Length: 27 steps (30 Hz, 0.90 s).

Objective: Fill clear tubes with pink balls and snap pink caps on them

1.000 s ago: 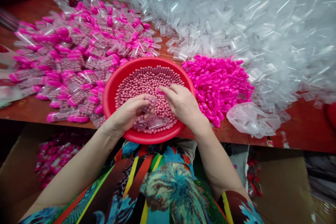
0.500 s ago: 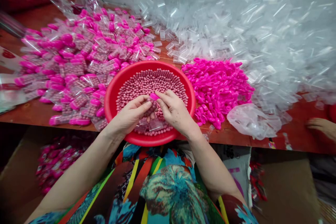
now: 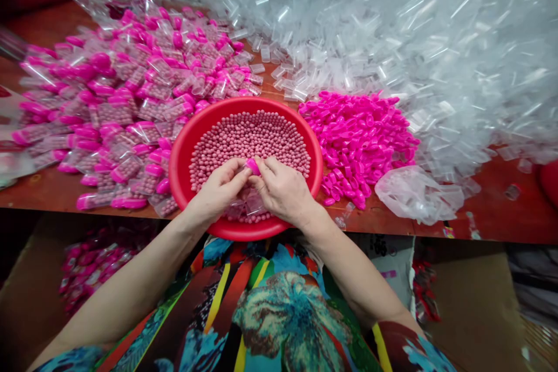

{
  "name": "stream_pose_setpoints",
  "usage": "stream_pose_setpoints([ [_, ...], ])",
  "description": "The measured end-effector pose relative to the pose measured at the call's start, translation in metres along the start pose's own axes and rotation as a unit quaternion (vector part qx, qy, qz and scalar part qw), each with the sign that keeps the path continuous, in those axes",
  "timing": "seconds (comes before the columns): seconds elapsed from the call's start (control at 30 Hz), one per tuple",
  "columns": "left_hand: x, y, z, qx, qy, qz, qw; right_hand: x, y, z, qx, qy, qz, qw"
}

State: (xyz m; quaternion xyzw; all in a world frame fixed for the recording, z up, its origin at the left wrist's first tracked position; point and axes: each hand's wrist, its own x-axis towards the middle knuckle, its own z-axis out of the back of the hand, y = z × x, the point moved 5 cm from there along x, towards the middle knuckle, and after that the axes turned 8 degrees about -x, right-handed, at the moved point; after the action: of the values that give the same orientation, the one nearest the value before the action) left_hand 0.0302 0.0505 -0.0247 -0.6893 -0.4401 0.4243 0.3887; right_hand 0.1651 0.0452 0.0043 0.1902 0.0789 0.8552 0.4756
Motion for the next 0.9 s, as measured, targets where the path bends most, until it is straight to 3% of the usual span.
stream_pose_setpoints([
  [0.13,-0.003,-0.002,-0.008,-0.046,0.071,0.042,0.996,0.011,-0.012,0.018,0.156,-0.057,-0.034,0.986],
  [0.23,-0.005,-0.004,-0.012,-0.056,0.11,0.069,0.99,0.027,-0.015,0.012,0.354,-0.083,-0.122,0.924],
  [0.33,-0.005,-0.003,-0.013,-0.048,0.111,0.079,0.99,0.04,-0.007,-0.009,0.492,-0.028,-0.16,0.856],
  [0.4,-0.005,-0.003,-0.014,-0.031,0.115,0.077,0.99,0.044,-0.002,-0.017,0.527,0.003,-0.156,0.835],
  [0.47,-0.005,-0.003,-0.015,-0.007,0.116,0.064,0.991,0.043,0.001,-0.017,0.521,0.036,-0.134,0.842],
  [0.6,-0.005,-0.008,-0.017,0.053,0.105,0.01,0.993,0.039,0.004,-0.011,0.448,0.106,-0.073,0.885],
  [0.67,-0.004,-0.011,-0.018,0.077,0.099,-0.019,0.992,0.039,0.005,-0.01,0.444,0.115,-0.07,0.886],
  [0.73,-0.003,-0.011,-0.019,0.078,0.094,-0.017,0.992,0.041,0.005,-0.014,0.5,0.114,-0.113,0.851],
  [0.83,-0.003,-0.005,-0.02,0.02,0.094,0.054,0.994,0.045,0.003,-0.022,0.636,0.089,-0.202,0.74],
  [0.9,-0.003,-0.001,-0.021,-0.039,0.098,0.086,0.991,0.049,-0.005,-0.022,0.683,0.05,-0.237,0.689],
])
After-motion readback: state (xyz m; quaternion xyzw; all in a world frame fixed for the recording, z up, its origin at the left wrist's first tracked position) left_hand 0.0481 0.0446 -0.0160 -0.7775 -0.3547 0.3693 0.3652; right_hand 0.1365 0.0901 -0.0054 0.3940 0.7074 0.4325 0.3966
